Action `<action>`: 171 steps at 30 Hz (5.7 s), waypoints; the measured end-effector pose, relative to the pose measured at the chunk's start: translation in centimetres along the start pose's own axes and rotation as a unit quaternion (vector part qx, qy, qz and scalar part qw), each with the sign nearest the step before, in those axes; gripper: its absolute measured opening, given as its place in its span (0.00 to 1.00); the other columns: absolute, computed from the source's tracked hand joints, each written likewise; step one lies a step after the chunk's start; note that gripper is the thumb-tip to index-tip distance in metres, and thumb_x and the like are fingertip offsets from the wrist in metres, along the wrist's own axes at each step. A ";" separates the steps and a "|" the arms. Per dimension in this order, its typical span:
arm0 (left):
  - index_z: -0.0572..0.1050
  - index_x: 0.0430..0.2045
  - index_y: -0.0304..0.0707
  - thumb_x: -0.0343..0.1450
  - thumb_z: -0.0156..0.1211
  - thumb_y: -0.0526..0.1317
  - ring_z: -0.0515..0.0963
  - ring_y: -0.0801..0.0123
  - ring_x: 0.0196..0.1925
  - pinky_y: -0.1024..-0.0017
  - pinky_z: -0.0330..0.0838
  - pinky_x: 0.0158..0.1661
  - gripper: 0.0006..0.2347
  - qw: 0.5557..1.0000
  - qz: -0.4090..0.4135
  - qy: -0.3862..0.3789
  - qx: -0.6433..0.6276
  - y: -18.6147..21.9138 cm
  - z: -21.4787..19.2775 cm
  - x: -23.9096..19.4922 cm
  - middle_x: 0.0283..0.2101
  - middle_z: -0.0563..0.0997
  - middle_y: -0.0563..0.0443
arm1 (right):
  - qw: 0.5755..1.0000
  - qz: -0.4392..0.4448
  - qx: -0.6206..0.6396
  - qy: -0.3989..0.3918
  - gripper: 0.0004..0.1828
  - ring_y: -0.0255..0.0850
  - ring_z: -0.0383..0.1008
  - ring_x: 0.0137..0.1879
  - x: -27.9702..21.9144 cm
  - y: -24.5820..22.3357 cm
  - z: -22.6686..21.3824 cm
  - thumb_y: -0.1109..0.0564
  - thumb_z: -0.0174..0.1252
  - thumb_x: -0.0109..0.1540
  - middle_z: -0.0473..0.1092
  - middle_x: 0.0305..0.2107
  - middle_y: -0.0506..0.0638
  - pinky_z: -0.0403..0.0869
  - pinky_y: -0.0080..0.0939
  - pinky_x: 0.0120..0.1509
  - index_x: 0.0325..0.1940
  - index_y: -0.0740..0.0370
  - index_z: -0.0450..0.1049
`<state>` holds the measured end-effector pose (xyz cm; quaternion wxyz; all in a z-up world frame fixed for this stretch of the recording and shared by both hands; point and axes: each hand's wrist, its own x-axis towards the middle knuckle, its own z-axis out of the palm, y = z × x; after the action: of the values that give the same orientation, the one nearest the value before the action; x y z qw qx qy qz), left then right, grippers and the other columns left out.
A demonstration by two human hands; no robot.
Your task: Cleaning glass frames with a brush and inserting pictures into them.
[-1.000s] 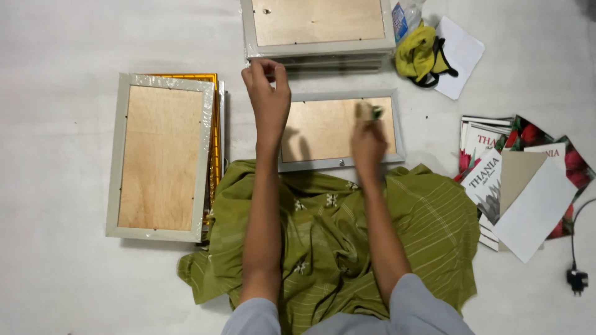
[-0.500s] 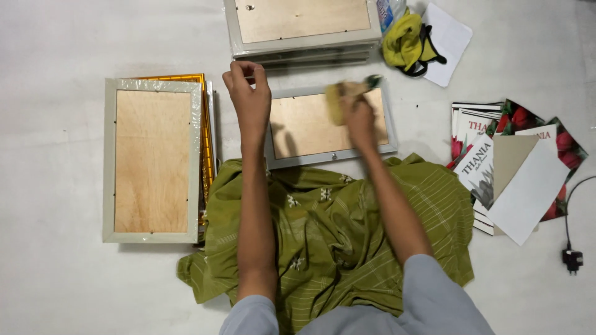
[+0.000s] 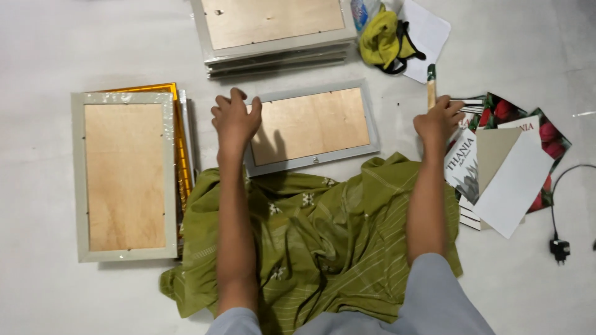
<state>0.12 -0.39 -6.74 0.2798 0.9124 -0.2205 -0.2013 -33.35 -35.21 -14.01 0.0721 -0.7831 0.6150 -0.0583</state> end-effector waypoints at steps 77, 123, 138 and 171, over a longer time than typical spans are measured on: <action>0.61 0.64 0.21 0.73 0.55 0.65 0.68 0.31 0.65 0.38 0.55 0.66 0.40 0.890 -0.239 -0.209 -0.326 -10.2 3.6 0.2 0.57 0.69 0.28 | 0.861 -0.015 0.319 -0.395 0.42 0.63 0.77 0.46 -0.5 -6.6 3.1 0.33 0.65 0.63 0.67 0.46 0.76 0.82 0.60 0.38 0.61 0.72 0.62; 0.82 0.45 0.27 0.77 0.34 0.53 0.81 0.33 0.52 0.42 0.75 0.51 0.28 0.966 -0.111 -0.171 0.157 -4.7 1.9 -3.7 0.43 0.83 0.25 | 0.962 -0.068 0.041 -0.263 0.36 0.82 0.53 0.66 2.4 -1.5 0.2 0.51 0.65 0.61 0.59 0.58 0.74 0.62 0.84 0.61 0.69 0.66 0.62; 0.59 0.67 0.25 0.71 0.48 0.43 0.62 0.35 0.72 0.46 0.53 0.71 0.28 0.960 -0.248 -0.128 -0.006 -5.7 -2.4 -4.5 0.71 0.59 0.29 | 0.873 -0.248 0.383 -0.172 0.13 0.57 0.76 0.57 -5.7 -12.9 -8.2 0.59 0.66 0.63 0.77 0.44 0.60 0.70 0.58 0.67 0.52 0.57 0.78; 0.67 0.50 0.22 0.74 0.53 0.64 0.73 0.30 0.62 0.44 0.70 0.59 0.33 0.976 -0.128 -0.103 0.140 -13.8 3.5 -1.2 0.58 0.68 0.25 | 0.867 -0.268 0.065 -0.416 0.33 0.72 0.74 0.56 -6.5 -8.7 -11.9 0.41 0.54 0.63 0.74 0.47 0.78 0.70 0.66 0.62 0.49 0.81 0.78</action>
<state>1.40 9.07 -17.43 0.0972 0.9375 -0.1551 -0.2960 -28.75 -27.32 -0.73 0.3536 -0.8628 0.2897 0.2161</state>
